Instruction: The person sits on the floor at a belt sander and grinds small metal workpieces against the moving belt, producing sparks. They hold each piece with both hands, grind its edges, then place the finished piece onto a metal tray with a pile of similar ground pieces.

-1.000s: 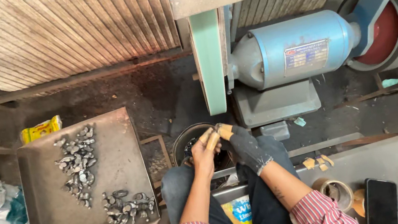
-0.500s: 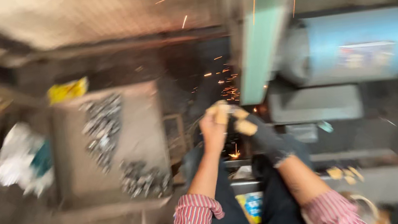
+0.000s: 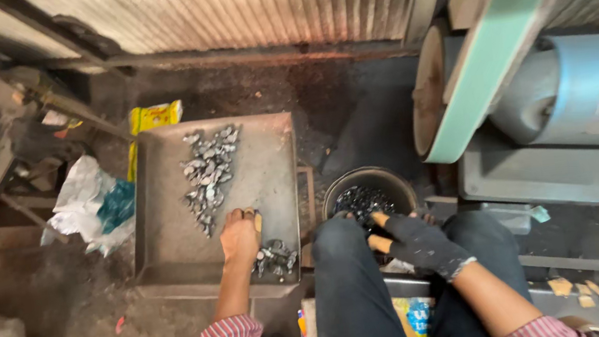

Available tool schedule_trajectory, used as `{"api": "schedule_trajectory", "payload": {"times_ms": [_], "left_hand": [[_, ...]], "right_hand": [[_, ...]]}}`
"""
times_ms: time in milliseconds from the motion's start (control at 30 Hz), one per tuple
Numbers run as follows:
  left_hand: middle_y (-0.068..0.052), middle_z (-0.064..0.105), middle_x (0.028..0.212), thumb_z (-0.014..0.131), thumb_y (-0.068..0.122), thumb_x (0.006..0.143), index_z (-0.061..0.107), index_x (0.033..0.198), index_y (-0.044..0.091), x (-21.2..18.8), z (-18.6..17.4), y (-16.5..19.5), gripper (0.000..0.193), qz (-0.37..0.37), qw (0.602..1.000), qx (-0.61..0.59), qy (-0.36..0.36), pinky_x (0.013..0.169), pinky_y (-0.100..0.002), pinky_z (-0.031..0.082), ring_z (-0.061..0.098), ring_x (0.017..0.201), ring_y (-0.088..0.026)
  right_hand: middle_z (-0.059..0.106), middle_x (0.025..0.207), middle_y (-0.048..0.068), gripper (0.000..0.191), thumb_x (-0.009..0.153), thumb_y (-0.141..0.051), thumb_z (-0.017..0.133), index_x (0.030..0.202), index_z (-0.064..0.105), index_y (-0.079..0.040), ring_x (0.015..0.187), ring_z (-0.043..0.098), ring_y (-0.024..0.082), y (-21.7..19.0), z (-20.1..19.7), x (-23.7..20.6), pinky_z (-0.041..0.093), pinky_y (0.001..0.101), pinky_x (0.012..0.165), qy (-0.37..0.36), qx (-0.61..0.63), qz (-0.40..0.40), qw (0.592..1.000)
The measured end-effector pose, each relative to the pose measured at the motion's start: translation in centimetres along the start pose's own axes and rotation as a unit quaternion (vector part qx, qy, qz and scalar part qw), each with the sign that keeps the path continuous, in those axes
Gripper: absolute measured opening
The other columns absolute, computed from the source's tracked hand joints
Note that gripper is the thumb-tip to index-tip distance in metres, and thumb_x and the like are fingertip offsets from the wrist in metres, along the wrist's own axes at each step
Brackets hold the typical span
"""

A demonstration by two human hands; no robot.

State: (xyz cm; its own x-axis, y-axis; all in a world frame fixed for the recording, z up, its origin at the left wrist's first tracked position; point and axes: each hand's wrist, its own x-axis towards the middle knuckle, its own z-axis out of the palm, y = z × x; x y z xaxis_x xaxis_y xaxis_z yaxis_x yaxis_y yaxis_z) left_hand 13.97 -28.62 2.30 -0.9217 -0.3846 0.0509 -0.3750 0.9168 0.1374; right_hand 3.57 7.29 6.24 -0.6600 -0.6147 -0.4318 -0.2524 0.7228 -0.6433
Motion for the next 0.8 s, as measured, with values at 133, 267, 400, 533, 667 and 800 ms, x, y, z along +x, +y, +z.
{"api": "schedule_trajectory", "payload": {"times_ms": [133,267,400,533,667,800], "left_hand": [[-0.019,0.067,0.100,0.072,0.022,0.087,0.074,0.108,0.004,-0.7,-0.5,8.2,0.028,-0.020,0.971,-0.212,0.106,0.079,-0.048,0.053,0.066,0.089,-0.040],[-0.019,0.071,0.108,0.068,0.019,0.091,0.072,0.108,0.003,-4.2,0.0,19.9,0.024,0.089,0.926,-0.364,0.051,0.088,-0.044,0.055,0.068,0.100,-0.039],[-0.016,0.074,0.111,0.062,0.022,0.104,0.071,0.122,0.002,-7.3,2.1,26.3,0.029,0.115,0.859,-0.495,0.053,0.086,-0.042,0.056,0.071,0.101,-0.035],[-0.003,0.072,0.089,0.066,0.026,0.097,0.067,0.120,0.009,-10.1,3.2,27.3,0.029,-0.085,0.651,-0.705,-0.269,0.064,-0.031,0.053,0.066,0.075,-0.016],[0.000,0.059,0.074,0.069,0.025,0.102,0.069,0.107,0.004,-9.1,3.6,27.9,0.022,-0.040,0.416,-0.789,-0.451,0.050,-0.025,0.041,0.056,0.060,-0.012],[-0.002,0.060,0.069,0.065,0.034,0.101,0.068,0.109,0.006,-3.3,4.4,30.1,0.029,0.024,0.427,-0.806,-0.409,0.046,-0.026,0.040,0.056,0.056,-0.012]], "right_hand": [[0.064,0.131,0.022,0.070,0.087,-0.042,0.074,0.144,0.053,-0.007,0.121,0.061,0.036,-0.3,2.0,-0.1,0.048,0.0416,0.101,0.135,0.014,-0.045,0.990],[0.066,0.129,0.023,0.072,0.088,-0.036,0.074,0.148,0.051,-0.004,0.121,0.063,0.034,1.2,2.8,-1.2,0.048,0.0401,0.100,0.260,0.127,-0.052,0.956],[0.073,0.121,0.014,0.059,0.092,-0.031,0.072,0.142,0.061,-0.002,0.102,0.069,0.019,4.7,2.0,-4.4,0.052,0.0330,0.089,0.227,0.443,0.042,0.866],[0.071,0.103,0.009,0.048,0.090,-0.026,0.073,0.129,0.063,0.000,0.088,0.066,0.018,6.5,0.8,-8.2,0.054,0.0333,0.078,0.091,0.729,-0.043,0.677],[0.065,0.091,0.006,0.046,0.099,-0.025,0.073,0.133,0.065,0.005,0.077,0.063,0.015,5.7,-1.0,-8.9,0.053,0.0297,0.070,-0.015,0.782,-0.100,0.615],[0.072,0.096,0.004,0.044,0.083,-0.027,0.073,0.121,0.064,-0.009,0.074,0.067,0.011,5.2,-4.2,-5.5,0.056,0.0279,0.066,0.035,0.699,-0.108,0.706]]}}
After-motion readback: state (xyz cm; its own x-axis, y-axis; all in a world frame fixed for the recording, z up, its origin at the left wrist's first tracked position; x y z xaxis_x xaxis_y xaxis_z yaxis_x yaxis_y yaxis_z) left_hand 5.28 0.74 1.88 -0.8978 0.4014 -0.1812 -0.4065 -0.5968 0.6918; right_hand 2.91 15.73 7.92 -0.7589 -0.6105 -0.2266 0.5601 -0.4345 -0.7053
